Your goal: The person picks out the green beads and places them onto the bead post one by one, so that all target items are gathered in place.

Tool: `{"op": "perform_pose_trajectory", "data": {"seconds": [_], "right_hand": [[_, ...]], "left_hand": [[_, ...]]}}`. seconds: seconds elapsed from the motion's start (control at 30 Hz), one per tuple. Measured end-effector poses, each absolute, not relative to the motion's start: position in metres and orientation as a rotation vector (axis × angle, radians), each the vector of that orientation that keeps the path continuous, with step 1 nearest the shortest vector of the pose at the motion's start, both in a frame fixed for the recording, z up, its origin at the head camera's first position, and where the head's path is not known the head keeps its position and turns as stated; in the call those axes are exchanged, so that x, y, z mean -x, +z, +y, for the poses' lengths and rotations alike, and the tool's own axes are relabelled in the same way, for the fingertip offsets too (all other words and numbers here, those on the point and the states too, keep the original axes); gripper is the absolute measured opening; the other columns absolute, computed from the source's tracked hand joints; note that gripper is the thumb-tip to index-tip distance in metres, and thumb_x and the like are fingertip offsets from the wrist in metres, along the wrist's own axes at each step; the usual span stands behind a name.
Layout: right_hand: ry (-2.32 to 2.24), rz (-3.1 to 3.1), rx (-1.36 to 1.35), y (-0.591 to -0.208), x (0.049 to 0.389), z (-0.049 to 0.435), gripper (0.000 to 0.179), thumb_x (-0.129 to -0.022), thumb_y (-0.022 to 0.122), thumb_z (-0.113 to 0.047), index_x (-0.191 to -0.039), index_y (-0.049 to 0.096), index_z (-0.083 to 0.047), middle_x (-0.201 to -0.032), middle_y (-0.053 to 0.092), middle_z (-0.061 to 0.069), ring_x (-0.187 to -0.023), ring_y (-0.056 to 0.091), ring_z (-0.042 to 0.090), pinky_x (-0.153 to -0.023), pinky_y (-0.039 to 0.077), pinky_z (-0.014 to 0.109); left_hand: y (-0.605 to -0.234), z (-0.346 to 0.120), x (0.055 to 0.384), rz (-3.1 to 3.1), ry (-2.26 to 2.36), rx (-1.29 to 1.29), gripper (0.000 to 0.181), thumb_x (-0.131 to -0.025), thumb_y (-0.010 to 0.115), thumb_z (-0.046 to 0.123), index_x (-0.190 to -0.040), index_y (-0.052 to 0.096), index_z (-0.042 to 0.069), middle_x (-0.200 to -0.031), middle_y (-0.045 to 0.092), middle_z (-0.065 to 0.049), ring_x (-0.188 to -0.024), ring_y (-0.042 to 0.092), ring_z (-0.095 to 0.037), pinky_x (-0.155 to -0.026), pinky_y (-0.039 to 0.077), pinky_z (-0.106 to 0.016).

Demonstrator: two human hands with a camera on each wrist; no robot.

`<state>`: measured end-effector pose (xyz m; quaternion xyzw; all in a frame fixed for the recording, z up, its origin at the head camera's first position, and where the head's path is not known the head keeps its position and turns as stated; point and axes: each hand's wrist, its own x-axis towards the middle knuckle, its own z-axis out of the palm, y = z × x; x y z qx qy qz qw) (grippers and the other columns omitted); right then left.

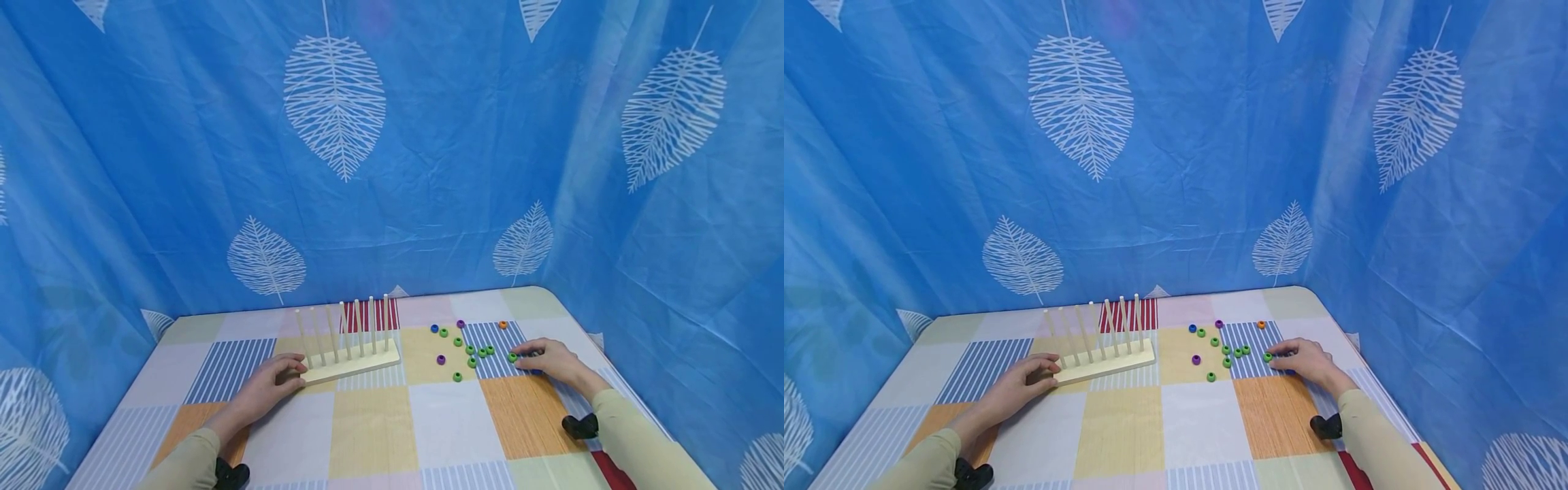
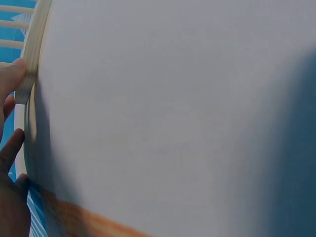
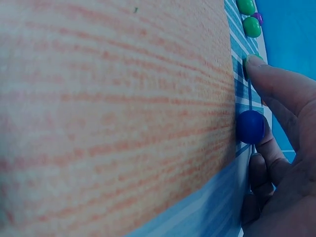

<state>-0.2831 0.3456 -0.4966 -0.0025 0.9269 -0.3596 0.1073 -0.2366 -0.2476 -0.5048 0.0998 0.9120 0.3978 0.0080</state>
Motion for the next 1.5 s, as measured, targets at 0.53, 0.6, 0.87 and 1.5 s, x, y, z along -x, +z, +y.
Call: {"op": "perform_pose_trajectory", "data": {"seconds": [0.53,0.6,0.87,1.5], "right_hand": [[-1.093,2.709,0.003,-0.4965,0.2821,0.3459,0.045,-0.090,0.078,-0.041,-0.124,0.073,-0.011,-0.141,0.051,0.028,-0.120,0.048,0.041,-0.103,0.038,0.068],[-1.092,2.709,0.002,-0.4964,0.2822,0.3457,0.045,-0.090,0.078,-0.041,-0.123,0.073,-0.011,-0.141,0.051,0.027,-0.120,0.048,0.041,-0.103,0.038,0.068],[-1.083,2.714,-0.024,-0.4967,0.2837,0.3453,0.045,-0.089,0.078,-0.042,-0.122,0.074,-0.012,-0.142,0.051,0.028,-0.121,0.047,0.043,-0.103,0.036,0.071],[-1.048,2.741,-0.067,-0.4987,0.2859,0.3438,0.049,-0.088,0.078,-0.046,-0.123,0.074,-0.012,-0.141,0.051,0.029,-0.122,0.047,0.045,-0.103,0.034,0.073]], "left_hand": [[-0.5038,-0.2464,0.2362,2.844,1.255,-0.302,0.013,-0.093,0.078,0.017,-0.104,0.071,0.017,-0.138,0.060,-0.010,-0.134,0.049,-0.038,-0.115,0.034,-0.060],[-0.5035,-0.2465,0.2360,2.842,1.255,-0.300,0.013,-0.093,0.078,0.018,-0.104,0.071,0.017,-0.138,0.060,-0.010,-0.135,0.049,-0.038,-0.115,0.034,-0.060],[-0.5044,-0.2467,0.2370,2.830,1.276,-0.299,0.014,-0.093,0.078,0.021,-0.104,0.070,0.017,-0.138,0.060,-0.010,-0.136,0.048,-0.038,-0.116,0.033,-0.060],[-0.5043,-0.2459,0.2368,2.843,1.284,-0.314,0.014,-0.092,0.078,0.020,-0.103,0.070,0.017,-0.137,0.060,-0.010,-0.135,0.048,-0.038,-0.115,0.033,-0.060]]}}
